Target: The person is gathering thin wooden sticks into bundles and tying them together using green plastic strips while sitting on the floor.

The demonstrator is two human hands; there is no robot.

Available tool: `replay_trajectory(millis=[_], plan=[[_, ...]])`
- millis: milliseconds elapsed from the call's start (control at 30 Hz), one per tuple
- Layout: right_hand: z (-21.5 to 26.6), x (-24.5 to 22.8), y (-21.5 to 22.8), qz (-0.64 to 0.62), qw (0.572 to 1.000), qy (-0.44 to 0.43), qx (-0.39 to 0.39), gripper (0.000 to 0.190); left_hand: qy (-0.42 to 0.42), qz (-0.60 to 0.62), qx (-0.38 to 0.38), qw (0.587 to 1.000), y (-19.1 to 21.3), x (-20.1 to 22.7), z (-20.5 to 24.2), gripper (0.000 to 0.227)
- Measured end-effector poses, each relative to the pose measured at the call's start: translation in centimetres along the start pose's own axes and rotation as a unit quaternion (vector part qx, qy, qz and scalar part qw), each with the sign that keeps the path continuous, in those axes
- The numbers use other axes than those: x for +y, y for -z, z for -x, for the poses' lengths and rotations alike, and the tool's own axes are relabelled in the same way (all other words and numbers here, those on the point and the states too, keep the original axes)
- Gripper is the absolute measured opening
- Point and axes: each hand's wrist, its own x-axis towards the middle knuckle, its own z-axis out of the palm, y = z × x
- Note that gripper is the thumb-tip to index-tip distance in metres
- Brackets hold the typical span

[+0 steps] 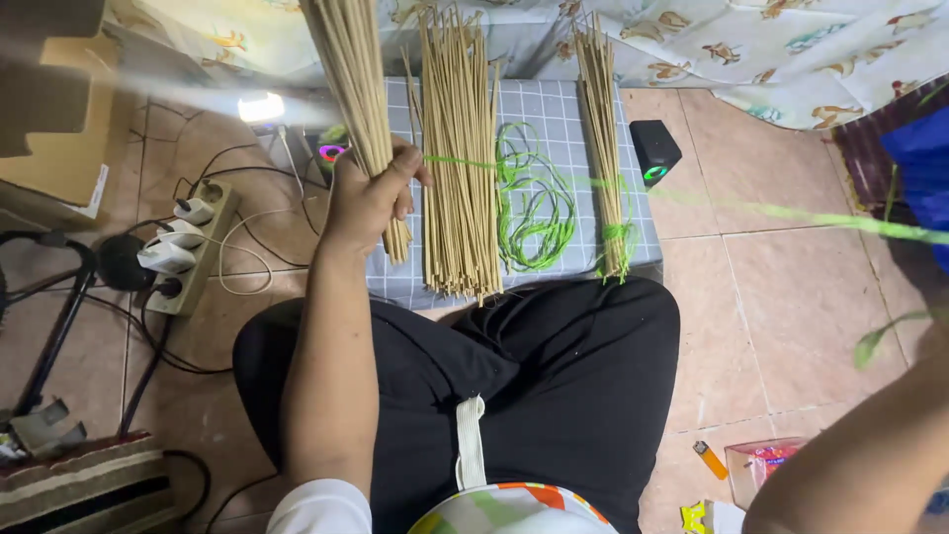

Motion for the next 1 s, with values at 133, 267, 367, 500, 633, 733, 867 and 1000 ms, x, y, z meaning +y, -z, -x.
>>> replay_trajectory(millis=[133, 267, 367, 500, 633, 733, 867, 1000], plan=[[6.0, 3.6, 2.0, -0.010, 0.994, -0.067, 0.082, 0.031, -0.006, -0.039, -0.010, 0.999, 0.1, -0.2, 0.2, 0.014], [10.4, 7.7, 3.4, 0.045, 0.989, -0.027, 0.138, 0.005, 0.030, -0.104, 0.031, 0.994, 0.0, -0.6, 0.3, 0.015], [12.4, 11.7, 3.2, 0.059, 0.988, -0.093, 0.105, 0.004, 0.014, -0.098, 0.035, 0.994, -0.2, -1.1, 0.2, 0.015], [15.1, 17.3, 3.2, 0.181, 0.970, -0.146, 0.069, 0.011, 0.032, -0.100, 0.069, 0.992, -0.3, -0.8, 0.2, 0.018], [17.6, 21.5, 2.2, 0.408, 0.899, -0.150, -0.059, 0.020, 0.020, -0.158, 0.063, 0.985, -0.8, -0.5, 0.8, 0.013], [18.5, 18.0, -0.4, 0.483, 0.846, -0.207, -0.090, 0.024, -0.002, -0.210, 0.072, 0.975, -1.2, -0.3, 0.8, 0.011], [18.4, 19.0, 1.2, 0.554, 0.801, -0.198, -0.107, 0.031, -0.049, -0.220, 0.089, 0.970, -1.0, 0.5, 1.1, 0.009], [18.5, 17.6, 1.8, 0.575, 0.774, -0.237, -0.116, 0.030, -0.039, -0.186, 0.076, 0.979, -1.4, 0.1, 1.5, 0.010]])
